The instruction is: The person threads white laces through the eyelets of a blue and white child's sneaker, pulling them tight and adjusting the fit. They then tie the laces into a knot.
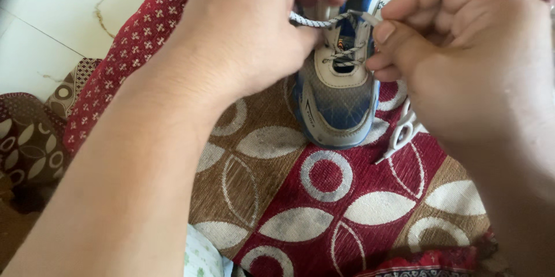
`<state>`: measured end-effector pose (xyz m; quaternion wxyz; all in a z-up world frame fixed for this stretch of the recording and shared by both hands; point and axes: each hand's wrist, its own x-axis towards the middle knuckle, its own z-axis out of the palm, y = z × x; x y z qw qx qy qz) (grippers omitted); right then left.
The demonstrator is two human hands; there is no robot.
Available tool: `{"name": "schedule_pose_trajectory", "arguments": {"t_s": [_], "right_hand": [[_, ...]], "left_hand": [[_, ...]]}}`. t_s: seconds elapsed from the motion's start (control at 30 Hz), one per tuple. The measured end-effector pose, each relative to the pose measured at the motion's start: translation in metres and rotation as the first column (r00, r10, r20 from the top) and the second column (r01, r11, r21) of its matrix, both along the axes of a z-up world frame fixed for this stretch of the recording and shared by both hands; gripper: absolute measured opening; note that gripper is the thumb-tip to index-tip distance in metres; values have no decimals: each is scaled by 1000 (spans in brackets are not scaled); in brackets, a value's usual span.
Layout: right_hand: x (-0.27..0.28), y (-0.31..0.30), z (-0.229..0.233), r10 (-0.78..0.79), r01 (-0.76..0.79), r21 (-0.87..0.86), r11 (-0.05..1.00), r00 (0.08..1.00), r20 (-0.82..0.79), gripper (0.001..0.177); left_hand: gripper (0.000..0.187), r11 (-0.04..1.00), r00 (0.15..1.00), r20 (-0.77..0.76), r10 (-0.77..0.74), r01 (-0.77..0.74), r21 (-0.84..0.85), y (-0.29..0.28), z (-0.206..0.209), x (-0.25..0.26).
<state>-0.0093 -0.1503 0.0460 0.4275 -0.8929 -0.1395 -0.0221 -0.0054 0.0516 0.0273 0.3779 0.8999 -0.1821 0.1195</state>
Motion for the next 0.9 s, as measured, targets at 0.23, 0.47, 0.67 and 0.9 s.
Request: {"name": "schedule_pose_trajectory", "arguments": {"t_s": [0.23,0.47,0.67,0.9], "right_hand": [[-7,-4,0,71,-71,-44,997,997,2,10],[-16,-15,-4,110,-90,-349,933,993,38,16],[-45,4,-2,174,-167,-487,857,984,-31,14],[-41,2,18,-3,-69,-578,813,992,-123,42]], "left_hand": [[36,946,990,137,38,-80,313,-17,-3,-6],[35,859,990,139,15,-83,505,-31,-1,-10],[29,884,991,129,27,-84,460,-26,-2,-8],[27,912,961,269,-65,-52,407,-51,17,1]]}}
